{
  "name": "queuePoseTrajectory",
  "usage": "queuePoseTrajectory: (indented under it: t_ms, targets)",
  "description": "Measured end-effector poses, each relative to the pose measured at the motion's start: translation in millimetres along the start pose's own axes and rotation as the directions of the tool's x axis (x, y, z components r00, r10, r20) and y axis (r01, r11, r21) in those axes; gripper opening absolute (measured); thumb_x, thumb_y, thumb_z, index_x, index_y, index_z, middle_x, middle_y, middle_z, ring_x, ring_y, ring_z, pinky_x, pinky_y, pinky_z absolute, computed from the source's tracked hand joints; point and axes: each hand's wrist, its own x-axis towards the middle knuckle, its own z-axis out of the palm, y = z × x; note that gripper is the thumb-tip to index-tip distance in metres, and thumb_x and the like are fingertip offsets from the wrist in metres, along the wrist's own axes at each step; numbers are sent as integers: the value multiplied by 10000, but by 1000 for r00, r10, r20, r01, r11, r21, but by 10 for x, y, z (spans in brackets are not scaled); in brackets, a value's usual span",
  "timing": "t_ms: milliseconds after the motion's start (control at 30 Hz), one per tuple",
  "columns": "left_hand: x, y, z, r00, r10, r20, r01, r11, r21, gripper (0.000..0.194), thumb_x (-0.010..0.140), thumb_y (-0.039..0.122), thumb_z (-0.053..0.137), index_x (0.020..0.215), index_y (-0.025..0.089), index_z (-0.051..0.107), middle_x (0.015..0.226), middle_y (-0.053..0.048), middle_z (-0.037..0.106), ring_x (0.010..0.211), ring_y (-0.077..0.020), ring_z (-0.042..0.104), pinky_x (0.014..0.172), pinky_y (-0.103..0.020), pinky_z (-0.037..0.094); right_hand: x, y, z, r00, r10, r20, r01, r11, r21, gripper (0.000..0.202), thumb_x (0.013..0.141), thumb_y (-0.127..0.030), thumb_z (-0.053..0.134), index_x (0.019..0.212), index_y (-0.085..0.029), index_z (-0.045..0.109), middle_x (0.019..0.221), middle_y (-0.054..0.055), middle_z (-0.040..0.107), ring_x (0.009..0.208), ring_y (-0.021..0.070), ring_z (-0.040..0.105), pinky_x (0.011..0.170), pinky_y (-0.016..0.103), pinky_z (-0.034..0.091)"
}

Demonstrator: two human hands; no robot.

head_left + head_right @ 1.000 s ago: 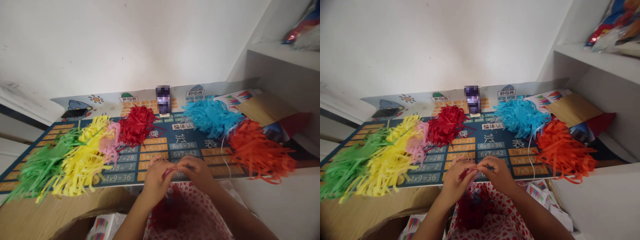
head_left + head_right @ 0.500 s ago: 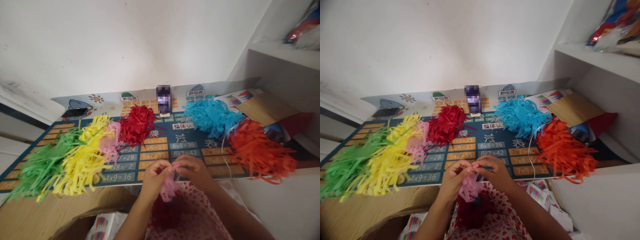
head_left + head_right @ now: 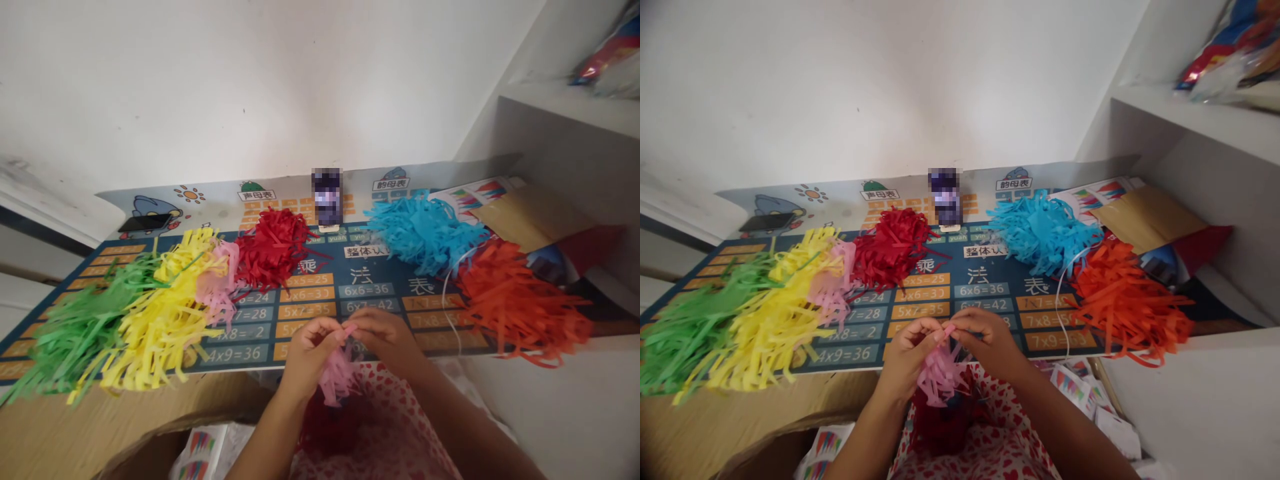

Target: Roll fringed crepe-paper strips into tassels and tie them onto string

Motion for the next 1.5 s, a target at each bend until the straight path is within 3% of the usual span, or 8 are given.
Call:
queuePoseTrajectory:
  t_ms: [133,300,567,700,967,1167,1367,1500]
  targets:
    - [-34,15,10,963,266,-32,-238,904,354,164,816,343,671,765,188,684,723,-24,695,674,-154,636,667,-274,508,-11,-8,58,992,31,-119,-36,999,-36,132,882,-279,621,859,-247,747,844,27,717,793,162,666,732,273,521]
    - [-56,61,50,793,603,89,-506,570,647,130,882,253,604,788,230,691,807,-21,741,814,-184,678,917,-383,488,-37,-40,157,960,-21,-279,-20,989,-143,127,850,-211,605,814,-245,722,801,25,723,775,172,669,726,290,523]
    - [-28,77,105,792,580,191,-557,558,615,138,895,247,577,785,214,654,823,-33,721,841,-183,671,827,-331,516,-61,-93,195,949,-43,-313,-3,989,-145,127,845,-182,610,833,-244,720,797,17,707,764,158,656,716,276,513]
    - [-32,96,70,810,545,216,-551,581,599,159,880,234,608,724,213,632,733,-5,695,749,-162,664,727,-275,519,-146,43,-147,949,-24,-316,-70,957,-282,122,869,-272,617,913,-255,730,877,36,722,835,183,659,772,311,512]
    - [9,53,39,792,507,341,-610,621,493,108,860,188,643,862,231,742,785,-9,687,728,-135,659,674,-224,521,-202,491,-1439,682,28,-730,-572,643,-509,300,883,-419,549,886,-182,732,923,97,717,849,230,639,779,339,465]
    - [-2,34,114,797,483,363,-604,649,462,115,855,197,653,885,234,757,802,-12,701,733,-134,675,681,-217,528,140,581,-1862,547,187,-816,-824,288,-487,364,883,-460,531,881,-166,746,925,147,728,838,246,664,694,303,441]
    - [-31,54,60,838,435,328,-545,692,474,116,864,238,646,809,213,746,762,-24,689,720,-148,654,694,-246,515,-8,633,-1929,535,213,-818,-813,394,-429,358,887,-397,497,975,-168,757,898,109,751,817,234,682,683,284,458]
    - [-24,66,37,884,373,280,-462,788,407,161,870,276,642,763,201,736,724,-32,670,718,-158,627,717,-270,496,-168,349,-1532,549,118,-827,-715,579,-393,359,868,-447,531,915,-180,766,875,82,746,846,255,671,748,325,476]
